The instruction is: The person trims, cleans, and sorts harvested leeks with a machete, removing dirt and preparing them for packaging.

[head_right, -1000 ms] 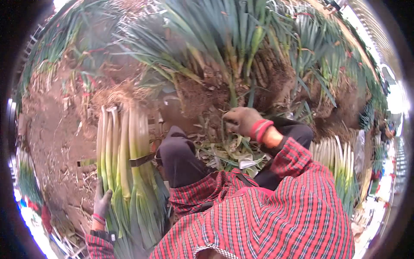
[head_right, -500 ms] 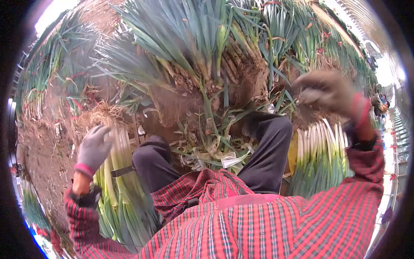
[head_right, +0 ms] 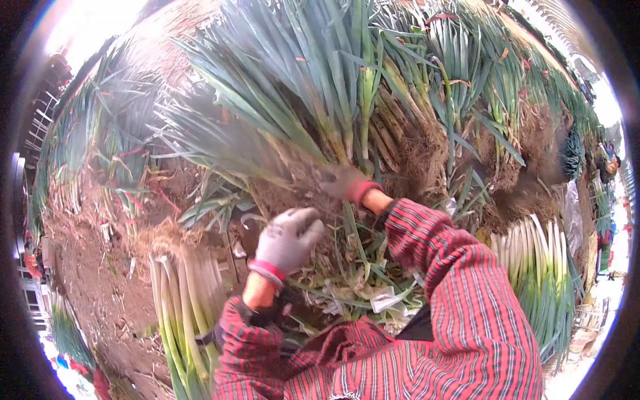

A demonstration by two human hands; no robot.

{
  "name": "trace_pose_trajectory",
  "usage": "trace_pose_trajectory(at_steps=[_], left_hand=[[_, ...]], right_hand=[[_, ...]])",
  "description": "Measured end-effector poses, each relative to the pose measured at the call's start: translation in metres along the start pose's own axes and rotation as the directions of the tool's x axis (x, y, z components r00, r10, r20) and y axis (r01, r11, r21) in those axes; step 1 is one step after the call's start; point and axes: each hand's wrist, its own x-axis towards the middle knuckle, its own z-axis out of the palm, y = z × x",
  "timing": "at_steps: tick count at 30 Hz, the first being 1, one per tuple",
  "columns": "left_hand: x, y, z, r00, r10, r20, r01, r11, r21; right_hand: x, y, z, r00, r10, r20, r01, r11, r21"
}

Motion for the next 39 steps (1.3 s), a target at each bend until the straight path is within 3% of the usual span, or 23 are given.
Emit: trace_pose_trajectory(at_steps=[2, 3, 6, 7, 10, 12, 14, 16, 17, 20, 22, 24, 26, 28, 29, 30, 32, 33, 35, 37, 39], left_hand=[[0.007, -0.024, 0.030, 0.997, -0.019, -0.078, 0.011, 0.995, -0.100], [0.011, -0.015, 0.020, 0.990, -0.095, 0.100, 0.086, 0.993, 0.082], [0.016, -0.023, 0.024, 1.000, 0.000, 0.024, -0.002, 0.996, 0.088], [0.017, -0.027, 0.021, 0.998, -0.028, 0.057, 0.021, 0.991, 0.129], [0.021, -0.036, 0.018, 0.999, -0.028, -0.034, 0.037, 0.951, 0.308], [0.026, -0.037, 0.008, 0.997, -0.057, -0.048, 0.069, 0.952, 0.300], [0.028, -0.038, -0.002, 0.994, -0.057, -0.091, 0.080, 0.958, 0.275], [0.028, -0.038, -0.007, 0.974, 0.008, -0.228, 0.057, 0.960, 0.274], [0.029, -0.038, -0.011, 0.970, -0.004, -0.243, 0.065, 0.968, 0.243], [0.031, -0.034, -0.020, 0.914, 0.009, -0.407, 0.037, 0.994, 0.105], [0.032, -0.026, -0.028, 0.868, -0.028, -0.496, 0.025, 1.000, -0.013], [0.028, -0.014, -0.034, 0.840, -0.094, -0.535, -0.036, 0.973, -0.228], [0.033, -0.022, -0.020, 0.756, -0.030, -0.654, -0.172, 0.955, -0.242], [0.036, -0.011, -0.018, 0.750, -0.041, -0.660, -0.289, 0.878, -0.382], [0.034, -0.008, -0.018, 0.782, -0.094, -0.616, -0.314, 0.794, -0.521], [0.033, -0.005, -0.017, 0.810, -0.147, -0.568, -0.327, 0.690, -0.646], [0.031, -0.016, -0.020, 0.912, -0.265, -0.313, -0.227, 0.309, -0.924], [0.032, -0.023, -0.021, 0.929, -0.255, -0.269, -0.190, 0.294, -0.937], [0.033, -0.017, -0.011, 0.884, -0.333, -0.329, -0.208, 0.349, -0.914], [0.032, -0.009, -0.009, 0.844, -0.409, -0.348, -0.189, 0.379, -0.906], [0.028, -0.015, -0.012, 0.909, -0.311, -0.277, -0.205, 0.244, -0.948]], right_hand=[[0.068, 0.007, 0.010, 0.980, 0.085, -0.183, -0.094, 0.994, -0.046], [0.094, 0.009, 0.014, 0.957, 0.096, -0.272, -0.124, 0.989, -0.087], [0.161, 0.012, 0.035, 0.932, 0.173, -0.319, -0.192, 0.981, -0.031], [0.166, 0.009, 0.040, 0.937, 0.218, -0.273, -0.219, 0.975, 0.027], [0.186, 0.022, 0.051, 0.940, 0.208, -0.269, -0.227, 0.973, -0.041], [0.178, 0.029, 0.039, 0.955, 0.180, -0.234, -0.091, 0.933, 0.348], [0.158, 0.023, 0.025, 0.977, 0.114, -0.180, 0.033, 0.754, 0.656], [0.120, -0.007, -0.009, 0.991, 0.011, -0.137, 0.113, 0.497, 0.860], [0.111, -0.012, -0.020, 0.988, -0.065, -0.138, 0.151, 0.552, 0.820], [0.078, -0.032, -0.038, 0.998, -0.007, -0.055, 0.050, 0.540, 0.840], [0.045, -0.052, -0.049, 0.997, -0.045, -0.062, 0.076, 0.497, 0.864], [0.010, -0.064, -0.050, 0.988, -0.103, -0.111, 0.148, 0.501, 0.853], [-0.019, -0.066, -0.041, 0.977, -0.177, -0.116, 0.180, 0.412, 0.893], [-0.058, -0.087, -0.034, 0.951, -0.260, -0.165, 0.251, 0.342, 0.906], [-0.073, -0.089, -0.032, 0.928, -0.344, -0.143, 0.284, 0.403, 0.870], [-0.081, -0.093, -0.023, 0.951, -0.288, -0.108, 0.238, 0.465, 0.853], [-0.102, -0.101, -0.025, 0.942, -0.207, -0.263, 0.319, 0.791, 0.522], [-0.106, -0.101, -0.025, 0.957, -0.141, -0.254, 0.268, 0.765, 0.585], [-0.107, -0.101, -0.021, 0.974, -0.008, -0.225, 0.168, 0.693, 0.702], [-0.106, -0.104, -0.017, 0.951, -0.021, -0.309, 0.234, 0.703, 0.672], [-0.106, -0.106, -0.017, 0.948, 0.011, -0.318, 0.205, 0.744, 0.636]])
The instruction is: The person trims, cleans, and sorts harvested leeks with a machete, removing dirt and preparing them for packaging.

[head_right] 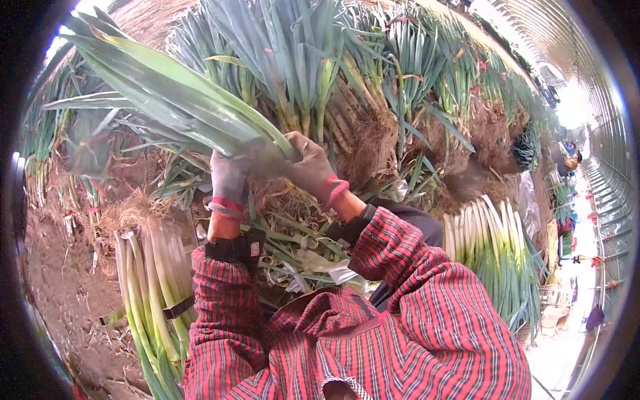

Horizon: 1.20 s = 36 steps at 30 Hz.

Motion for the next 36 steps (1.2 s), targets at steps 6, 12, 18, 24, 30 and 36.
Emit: trace_pose_trajectory(at_steps=[6, 12, 18, 24, 30, 36], left_hand=[[0.000, 0.006, -0.010, 0.986, -0.083, 0.146, 0.079, 0.996, 0.034], [-0.002, 0.005, -0.012, 0.984, 0.073, 0.162, -0.094, 0.987, 0.130], [-0.005, 0.002, 0.001, 0.995, 0.090, -0.047, -0.086, 0.992, 0.090], [-0.004, -0.006, 0.003, 0.975, 0.057, -0.217, -0.027, 0.989, 0.143], [-0.003, 0.005, -0.005, 0.993, -0.010, -0.119, 0.009, 1.000, -0.009], [0.018, 0.038, -0.032, 0.938, -0.020, -0.347, 0.019, 1.000, -0.006]], right_hand=[[0.010, 0.000, -0.005, 0.992, 0.020, 0.123, -0.029, 0.997, 0.072], [0.013, -0.012, -0.006, 0.957, -0.010, 0.290, -0.032, 0.990, 0.140], [0.005, 0.011, 0.013, 0.982, -0.186, 0.044, 0.190, 0.974, -0.126], [-0.009, 0.020, 0.025, 0.996, -0.078, 0.030, 0.078, 0.997, 0.020], [-0.032, -0.004, 0.012, 0.973, -0.170, 0.156, 0.189, 0.975, -0.118], [-0.088, 0.015, -0.026, 0.940, 0.002, 0.341, 0.006, 1.000, -0.023]])
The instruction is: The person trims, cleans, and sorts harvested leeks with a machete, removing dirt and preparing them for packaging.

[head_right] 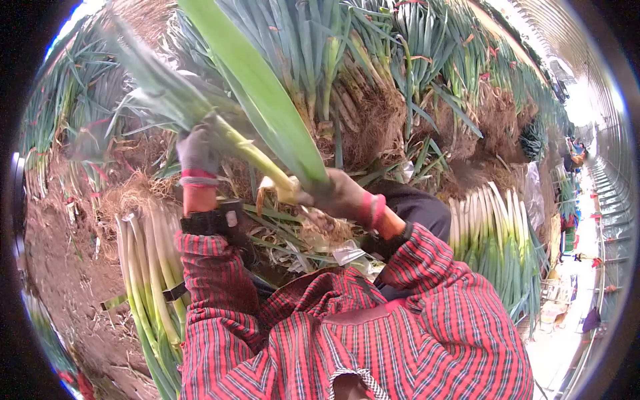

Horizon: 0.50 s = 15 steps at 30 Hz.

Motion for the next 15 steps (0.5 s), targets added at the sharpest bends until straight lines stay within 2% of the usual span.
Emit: trace_pose_trajectory(at_steps=[1, 3, 4, 5, 6, 7, 8, 10, 11, 12, 13, 14, 15], left_hand=[[0.005, 0.007, -0.007, 1.000, 0.014, 0.012, -0.014, 1.000, -0.015], [0.019, 0.009, -0.028, 0.975, 0.152, 0.162, -0.122, 0.976, -0.180], [0.036, 0.006, -0.041, 0.965, 0.237, 0.113, -0.229, 0.970, -0.080], [0.043, 0.008, -0.053, 0.956, 0.265, 0.126, -0.262, 0.964, -0.037], [0.041, 0.016, -0.057, 0.959, 0.259, 0.117, -0.252, 0.965, -0.067], [0.037, 0.024, -0.060, 0.961, 0.255, 0.107, -0.245, 0.964, -0.100], [0.041, 0.025, -0.066, 0.947, 0.262, 0.184, -0.236, 0.960, -0.152], [0.021, 0.025, -0.052, 0.964, 0.219, 0.148, -0.199, 0.970, -0.136], [0.019, 0.018, -0.047, 0.964, 0.220, 0.152, -0.204, 0.973, -0.112], [0.019, 0.010, -0.042, 0.963, 0.221, 0.156, -0.209, 0.974, -0.088], [0.018, 0.003, -0.037, 0.962, 0.222, 0.160, -0.214, 0.975, -0.064], [0.011, -0.002, -0.025, 0.973, 0.192, 0.131, -0.186, 0.981, -0.053], [0.005, -0.006, -0.015, 0.982, 0.162, 0.101, -0.159, 0.986, -0.043]], right_hand=[[-0.016, 0.011, -0.009, 0.996, 0.068, 0.065, -0.066, 0.997, -0.039], [-0.055, 0.061, -0.029, 0.931, 0.341, 0.134, -0.323, 0.936, -0.138], [-0.068, 0.069, -0.035, 0.848, 0.504, 0.165, -0.427, 0.833, -0.353], [-0.089, 0.096, -0.039, 0.773, 0.618, 0.145, -0.449, 0.694, -0.563], [-0.110, 0.124, -0.043, 0.684, 0.719, 0.121, -0.416, 0.521, -0.745], [-0.128, 0.164, -0.046, 0.633, 0.771, 0.067, -0.310, 0.333, -0.891], [-0.123, 0.162, -0.046, 0.656, 0.752, 0.070, -0.313, 0.356, -0.881], [-0.109, 0.145, -0.047, 0.693, 0.716, 0.081, -0.315, 0.402, -0.860], [-0.086, 0.122, -0.041, 0.859, 0.510, -0.040, -0.326, 0.487, -0.810], [-0.056, 0.070, -0.031, 0.882, 0.447, -0.150, -0.421, 0.603, -0.677], [-0.032, 0.046, -0.019, 0.967, 0.061, -0.248, -0.208, 0.754, -0.623], [-0.008, 0.020, -0.010, 0.948, -0.093, -0.303, -0.128, 0.763, -0.634], [0.017, 0.000, 0.001, 0.907, -0.309, -0.285, -0.002, 0.675, -0.738]])
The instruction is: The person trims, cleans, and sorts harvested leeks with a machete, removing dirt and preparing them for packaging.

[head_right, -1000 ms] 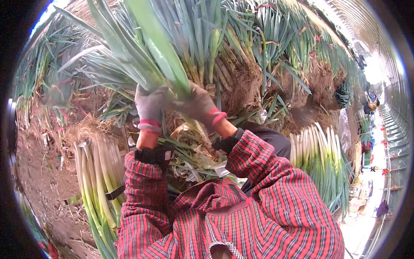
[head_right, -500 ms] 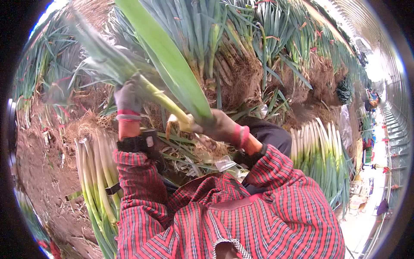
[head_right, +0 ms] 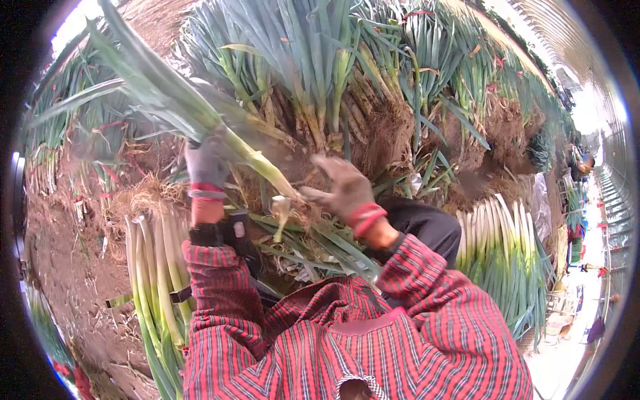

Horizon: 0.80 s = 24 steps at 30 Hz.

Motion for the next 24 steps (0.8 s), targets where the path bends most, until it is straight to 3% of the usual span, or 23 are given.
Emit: trace_pose_trajectory(at_steps=[1, 2, 3, 4, 6, 8, 9, 10, 12, 13, 14, 16, 17, 20, 21, 22, 24], left_hand=[[-0.004, -0.003, 0.008, 0.999, -0.031, 0.008, 0.031, 0.999, 0.035], [-0.009, -0.006, 0.016, 0.998, -0.065, 0.014, 0.063, 0.995, 0.071], [-0.020, -0.005, 0.027, 0.990, -0.137, -0.023, 0.135, 0.989, -0.062], [-0.023, -0.014, 0.035, 0.997, -0.078, -0.017, 0.076, 0.992, -0.096], [-0.024, -0.012, 0.038, 0.997, -0.072, 0.031, 0.069, 0.992, 0.103], [-0.025, 0.005, 0.033, 0.955, -0.113, 0.273, 0.147, 0.983, -0.110], [-0.029, 0.016, 0.031, 0.914, -0.115, 0.388, 0.206, 0.957, -0.202], [-0.027, 0.022, 0.029, 0.866, -0.117, 0.486, 0.265, 0.932, -0.248], [-0.028, 0.021, 0.032, 0.886, -0.123, 0.448, 0.319, 0.862, -0.394], [-0.020, 0.011, 0.027, 0.838, 0.112, 0.534, -0.083, 0.993, -0.078], [-0.007, -0.007, 0.015, 0.691, 0.266, 0.672, -0.509, 0.840, 0.191], [-0.009, -0.015, 0.011, 0.629, 0.234, 0.741, -0.569, 0.788, 0.235], [-0.017, -0.010, 0.018, 0.725, 0.117, 0.679, -0.213, 0.975, 0.060], [-0.024, -0.011, 0.023, 0.745, 0.150, 0.650, -0.169, 0.985, -0.033], [-0.022, -0.008, 0.021, 0.664, 0.308, 0.681, -0.576, 0.791, 0.205], [-0.020, -0.005, 0.019, 0.528, 0.401, 0.749, -0.838, 0.390, 0.381], [-0.016, -0.013, 0.013, 0.554, 0.389, 0.736, -0.819, 0.414, 0.398]], right_hand=[[0.023, -0.019, 0.006, 0.976, -0.170, -0.135, 0.158, 0.983, -0.093], [0.040, -0.035, 0.012, 0.963, -0.238, -0.123, 0.222, 0.966, -0.133], [0.051, -0.043, 0.030, 0.967, -0.228, -0.115, 0.217, 0.971, -0.105], [0.059, -0.047, 0.044, 0.970, -0.218, -0.105, 0.210, 0.974, -0.079], [0.073, -0.057, 0.041, 0.981, -0.182, -0.066, 0.174, 0.977, -0.122], [0.085, -0.052, 0.044, 0.994, -0.093, -0.051, 0.100, 0.983, 0.156], [0.086, -0.041, 0.047, 0.999, -0.006, -0.033, 0.020, 0.897, 0.441], [0.085, -0.029, 0.047, 0.997, 0.081, 0.007, -0.064, 0.725, 0.686], [0.088, -0.031, 0.025, 0.986, 0.059, 0.156, -0.159, 0.612, 0.775], [0.088, -0.031, 0.020, 0.982, 0.010, 0.188, -0.163, 0.549, 0.820], [0.088, -0.030, 0.017, 0.975, -0.042, 0.220, -0.173, 0.485, 0.857], [0.084, -0.027, 0.018, 0.963, -0.062, 0.263, -0.220, 0.382, 0.897], [0.083, -0.029, 0.018, 0.961, -0.074, 0.266, -0.224, 0.354, 0.908], [0.082, -0.028, 0.016, 0.941, -0.035, 0.338, -0.299, 0.384, 0.873], [0.084, -0.029, 0.016, 0.929, -0.014, 0.370, -0.332, 0.409, 0.850], [0.083, -0.029, 0.014, 0.932, -0.021, 0.361, -0.318, 0.426, 0.847], [0.081, -0.043, 0.004, 0.937, -0.034, 0.347, -0.295, 0.456, 0.840]])
